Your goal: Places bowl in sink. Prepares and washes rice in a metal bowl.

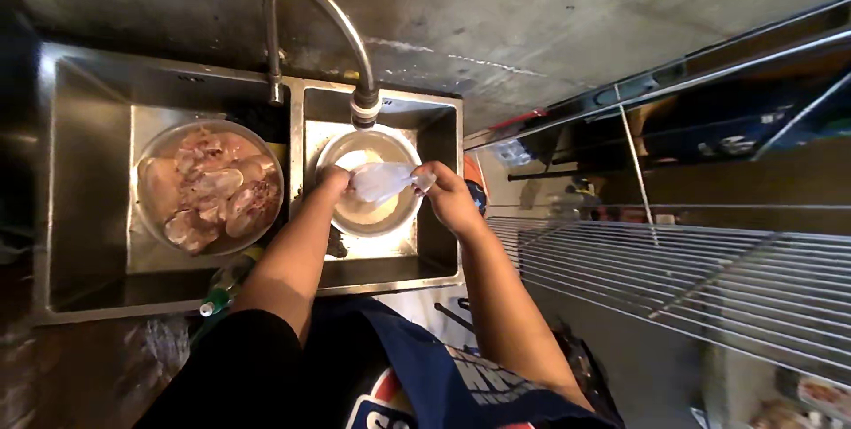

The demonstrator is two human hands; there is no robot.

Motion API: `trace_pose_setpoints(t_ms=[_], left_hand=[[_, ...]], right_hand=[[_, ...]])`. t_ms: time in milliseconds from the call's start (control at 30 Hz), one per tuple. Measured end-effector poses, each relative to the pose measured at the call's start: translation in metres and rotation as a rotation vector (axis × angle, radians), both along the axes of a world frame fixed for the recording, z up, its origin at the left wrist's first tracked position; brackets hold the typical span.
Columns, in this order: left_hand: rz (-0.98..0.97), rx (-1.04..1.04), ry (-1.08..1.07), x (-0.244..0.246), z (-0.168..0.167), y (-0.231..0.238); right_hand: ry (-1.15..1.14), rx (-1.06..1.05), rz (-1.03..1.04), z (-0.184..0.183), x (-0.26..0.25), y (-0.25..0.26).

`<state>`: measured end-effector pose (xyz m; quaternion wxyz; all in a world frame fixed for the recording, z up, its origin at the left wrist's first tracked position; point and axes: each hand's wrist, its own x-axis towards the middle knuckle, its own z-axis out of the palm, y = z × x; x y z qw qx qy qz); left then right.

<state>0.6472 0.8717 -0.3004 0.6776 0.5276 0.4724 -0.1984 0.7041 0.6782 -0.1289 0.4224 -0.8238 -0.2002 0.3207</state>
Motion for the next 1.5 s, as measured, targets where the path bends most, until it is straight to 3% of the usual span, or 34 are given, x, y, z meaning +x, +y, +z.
trace_pose_setpoints(t_ms=[133,200,333,500,633,1133,1300,1500], left_hand=[[-0.287,0.156,0.027,-0.002,0.001,0.000],[-0.480,0.343,-0.071,-0.005,0.004,0.000],[-0.615,0.466,-0.264,-0.007,0.003,0.002],[-0.524,0.519,-0.292,-0.009,0.001,0.003],[-0.409,0.529,-0.260,-0.011,0.019,-0.001],[-0.610,0.571,-0.370,0.010,0.097,-0.012],[-0.556,0.577,-0.448,0.009,0.136,-0.025],[-0.588,0.605,-0.465,0.006,0.138,-0.032]], right_hand=[[0.025,0.002,0.076,-0.008,-0.008,0.008],[0.017,-0.032,0.124,-0.003,-0.013,0.015],[0.001,-0.015,0.159,0.007,-0.013,0.019],[-0.012,0.053,0.146,0.008,-0.006,0.008],[-0.037,0.022,0.051,0.009,-0.006,-0.020],[-0.010,0.026,-0.238,-0.023,-0.001,-0.051],[-0.029,0.039,-0.252,-0.020,-0.003,-0.056],[-0.024,0.019,-0.265,-0.022,-0.007,-0.059]])
